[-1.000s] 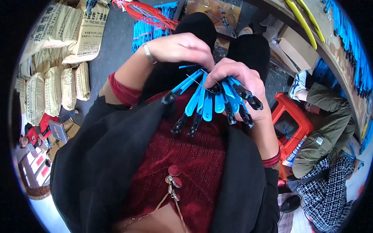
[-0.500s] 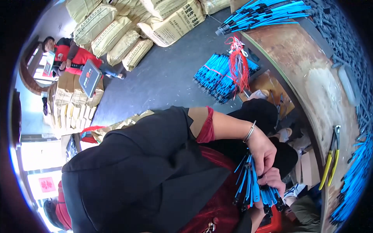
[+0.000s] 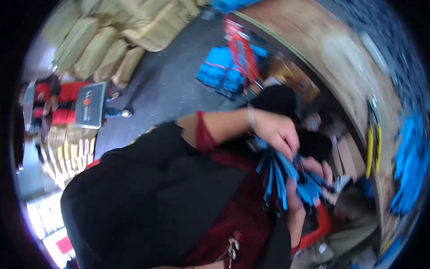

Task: The person assembles blue plastic strips into a central plastic hub, securing the components with pliers.

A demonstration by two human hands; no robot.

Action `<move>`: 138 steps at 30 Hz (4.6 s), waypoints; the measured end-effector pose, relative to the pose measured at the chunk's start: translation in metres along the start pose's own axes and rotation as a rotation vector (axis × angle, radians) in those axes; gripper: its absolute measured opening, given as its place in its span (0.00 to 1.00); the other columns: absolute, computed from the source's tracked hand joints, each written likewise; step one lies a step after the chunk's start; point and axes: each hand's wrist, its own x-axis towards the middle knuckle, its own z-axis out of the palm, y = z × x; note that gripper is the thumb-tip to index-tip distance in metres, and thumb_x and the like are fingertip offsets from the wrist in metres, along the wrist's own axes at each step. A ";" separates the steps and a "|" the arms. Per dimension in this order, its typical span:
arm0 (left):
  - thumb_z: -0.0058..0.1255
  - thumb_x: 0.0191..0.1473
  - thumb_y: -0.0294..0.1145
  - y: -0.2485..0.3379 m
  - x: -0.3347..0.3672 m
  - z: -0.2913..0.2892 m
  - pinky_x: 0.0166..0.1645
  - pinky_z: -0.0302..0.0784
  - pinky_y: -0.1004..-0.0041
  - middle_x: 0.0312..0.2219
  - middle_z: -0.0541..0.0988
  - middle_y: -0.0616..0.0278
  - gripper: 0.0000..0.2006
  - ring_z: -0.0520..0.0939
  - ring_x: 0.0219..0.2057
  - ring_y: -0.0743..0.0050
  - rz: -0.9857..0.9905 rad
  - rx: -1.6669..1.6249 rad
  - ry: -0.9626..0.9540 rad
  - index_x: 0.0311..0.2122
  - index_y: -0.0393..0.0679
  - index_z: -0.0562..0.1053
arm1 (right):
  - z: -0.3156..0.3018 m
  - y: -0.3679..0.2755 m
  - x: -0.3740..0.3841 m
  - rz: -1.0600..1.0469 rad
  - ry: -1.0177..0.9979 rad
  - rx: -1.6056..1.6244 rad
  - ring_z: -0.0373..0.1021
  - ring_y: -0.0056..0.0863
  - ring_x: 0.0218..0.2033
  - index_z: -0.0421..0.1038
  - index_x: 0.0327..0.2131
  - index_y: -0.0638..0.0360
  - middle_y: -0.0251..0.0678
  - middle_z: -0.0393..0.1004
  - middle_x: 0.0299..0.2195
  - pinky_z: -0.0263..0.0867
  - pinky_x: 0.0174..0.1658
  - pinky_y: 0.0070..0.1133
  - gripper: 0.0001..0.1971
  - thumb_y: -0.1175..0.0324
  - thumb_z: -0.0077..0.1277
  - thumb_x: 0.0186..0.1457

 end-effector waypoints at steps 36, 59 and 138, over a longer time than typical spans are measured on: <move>0.53 0.50 0.41 0.075 -0.077 0.069 0.49 0.69 0.69 0.36 0.77 0.55 0.25 0.76 0.40 0.68 -0.034 -0.463 0.250 0.49 0.36 0.66 | 0.037 -0.094 -0.068 0.136 0.384 0.442 0.64 0.20 0.36 0.54 0.49 0.65 0.35 0.66 0.36 0.61 0.43 0.19 0.28 0.76 0.55 0.44; 0.60 0.37 0.40 0.073 -0.054 0.066 0.35 0.69 0.69 0.28 0.75 0.52 0.22 0.75 0.30 0.64 0.049 0.075 0.530 0.34 0.34 0.69 | 0.043 -0.087 0.005 0.147 0.010 0.482 0.65 0.26 0.32 0.61 0.37 0.63 0.38 0.69 0.31 0.63 0.39 0.22 0.12 0.67 0.46 0.50; 0.56 0.48 0.37 0.055 -0.021 0.001 0.33 0.70 0.78 0.31 0.75 0.65 0.14 0.75 0.30 0.80 -0.101 -0.598 0.871 0.37 0.39 0.72 | 0.030 -0.013 -0.034 0.513 -0.388 -0.223 0.66 0.21 0.25 0.70 0.34 0.64 0.36 0.71 0.22 0.63 0.31 0.22 0.12 0.67 0.55 0.47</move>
